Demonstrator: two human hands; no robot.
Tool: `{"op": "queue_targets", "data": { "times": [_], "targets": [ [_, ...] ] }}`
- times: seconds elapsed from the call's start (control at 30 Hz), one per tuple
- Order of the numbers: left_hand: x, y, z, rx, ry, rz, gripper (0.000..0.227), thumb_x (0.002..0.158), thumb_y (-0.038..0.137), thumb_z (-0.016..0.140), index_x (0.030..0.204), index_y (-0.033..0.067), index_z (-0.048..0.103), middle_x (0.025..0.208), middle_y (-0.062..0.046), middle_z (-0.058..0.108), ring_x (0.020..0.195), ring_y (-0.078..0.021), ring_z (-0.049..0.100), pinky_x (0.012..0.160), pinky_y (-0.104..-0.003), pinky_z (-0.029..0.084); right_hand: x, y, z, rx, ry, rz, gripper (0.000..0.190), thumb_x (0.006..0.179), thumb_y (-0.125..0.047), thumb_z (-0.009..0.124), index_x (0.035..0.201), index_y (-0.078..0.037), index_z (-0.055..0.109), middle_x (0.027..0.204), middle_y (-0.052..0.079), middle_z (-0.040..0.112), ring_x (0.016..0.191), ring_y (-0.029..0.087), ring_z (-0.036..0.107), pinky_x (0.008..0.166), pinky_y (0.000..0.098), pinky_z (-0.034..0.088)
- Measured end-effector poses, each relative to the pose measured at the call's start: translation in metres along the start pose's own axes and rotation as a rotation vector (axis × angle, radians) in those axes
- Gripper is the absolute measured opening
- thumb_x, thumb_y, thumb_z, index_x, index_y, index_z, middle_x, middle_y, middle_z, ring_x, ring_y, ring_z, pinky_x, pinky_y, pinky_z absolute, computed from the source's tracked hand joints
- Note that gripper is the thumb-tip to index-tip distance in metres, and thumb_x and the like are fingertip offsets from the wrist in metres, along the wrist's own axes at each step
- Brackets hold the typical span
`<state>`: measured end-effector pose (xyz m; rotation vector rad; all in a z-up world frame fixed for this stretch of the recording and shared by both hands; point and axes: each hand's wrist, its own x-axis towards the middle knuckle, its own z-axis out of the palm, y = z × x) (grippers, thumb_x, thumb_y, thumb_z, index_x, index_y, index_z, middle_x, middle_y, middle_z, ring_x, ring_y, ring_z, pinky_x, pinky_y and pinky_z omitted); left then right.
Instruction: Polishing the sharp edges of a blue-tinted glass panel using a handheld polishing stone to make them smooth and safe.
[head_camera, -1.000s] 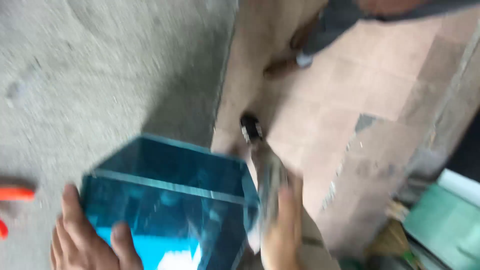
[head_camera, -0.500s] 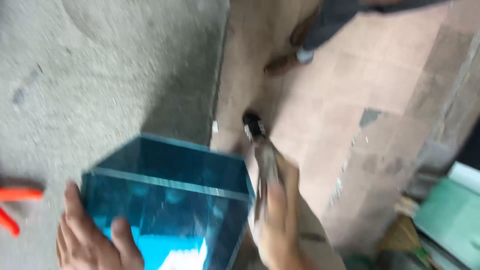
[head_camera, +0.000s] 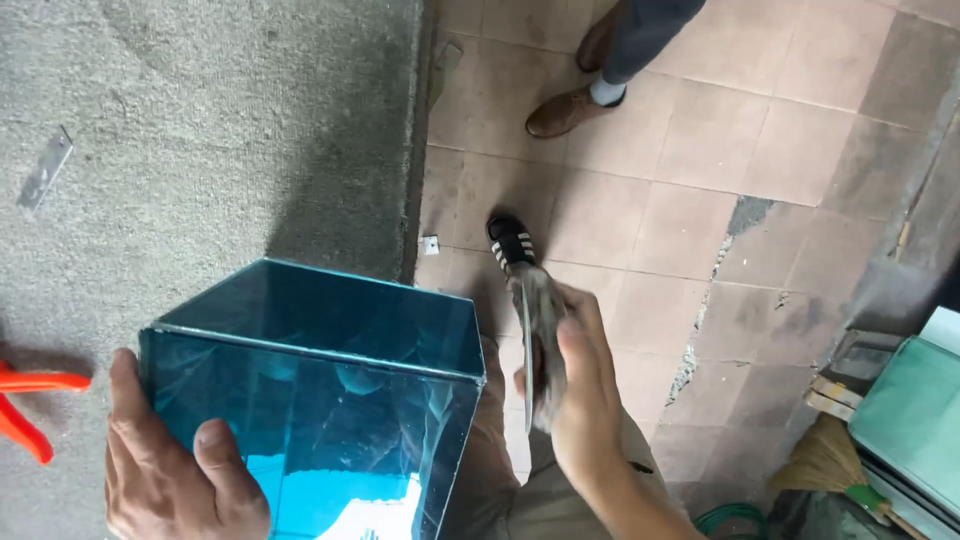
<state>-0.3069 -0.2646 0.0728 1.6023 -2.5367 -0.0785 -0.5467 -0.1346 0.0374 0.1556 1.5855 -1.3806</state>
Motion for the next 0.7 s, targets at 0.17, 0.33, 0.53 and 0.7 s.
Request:
{"op": "queue_targets", "data": {
  "times": [0.17,0.33,0.53,0.7],
  "targets": [
    [-0.001,0.002,0.001,-0.032,0.032,0.033,0.073,0.134,0.034,0.026,0.177,-0.0194,0.049,0.152,-0.049,0.073,0.122,-0.0678,0.074,0.096,-0.065,0.059,-0.055,0.005,0.019,0.089,-0.022,0.055,0.074,0.096,-0.057,0.058,0.151,-0.009,0.055,0.095,0.008,0.062,0.074,0.018,0.06,0.062,0.0327,0.053],
    [-0.003,0.001,0.001,0.024,-0.013,-0.023,0.078,0.132,0.041,0.023,0.18,-0.0152,0.05,0.144,-0.044,0.076,0.115,-0.0638,0.074,0.088,-0.063,0.059,-0.062,0.005,0.038,0.11,0.122,-0.037,0.074,0.097,-0.056,0.054,0.142,0.001,0.062,0.073,0.015,0.069,0.055,0.021,0.061,0.052,0.0318,0.052],
    [-0.002,0.002,0.0,-0.021,0.024,-0.009,0.078,0.128,0.042,0.028,0.177,-0.0152,0.05,0.147,-0.042,0.075,0.115,-0.0634,0.073,0.091,-0.062,0.058,-0.054,-0.035,0.065,-0.257,0.313,0.126,0.066,0.095,-0.048,0.036,0.151,-0.026,0.063,0.158,-0.008,0.07,0.127,0.016,0.076,0.086,0.0295,0.057],
    [-0.002,-0.005,0.005,0.041,-0.04,-0.042,0.08,0.123,0.046,0.026,0.175,-0.0102,0.049,0.132,-0.032,0.076,0.1,-0.0525,0.074,0.081,-0.057,0.058,-0.02,0.001,0.033,-0.18,0.203,0.007,0.075,0.09,-0.059,0.045,0.148,-0.012,0.054,0.139,0.013,0.067,0.11,0.027,0.065,0.089,0.0392,0.052]
  ]
}}
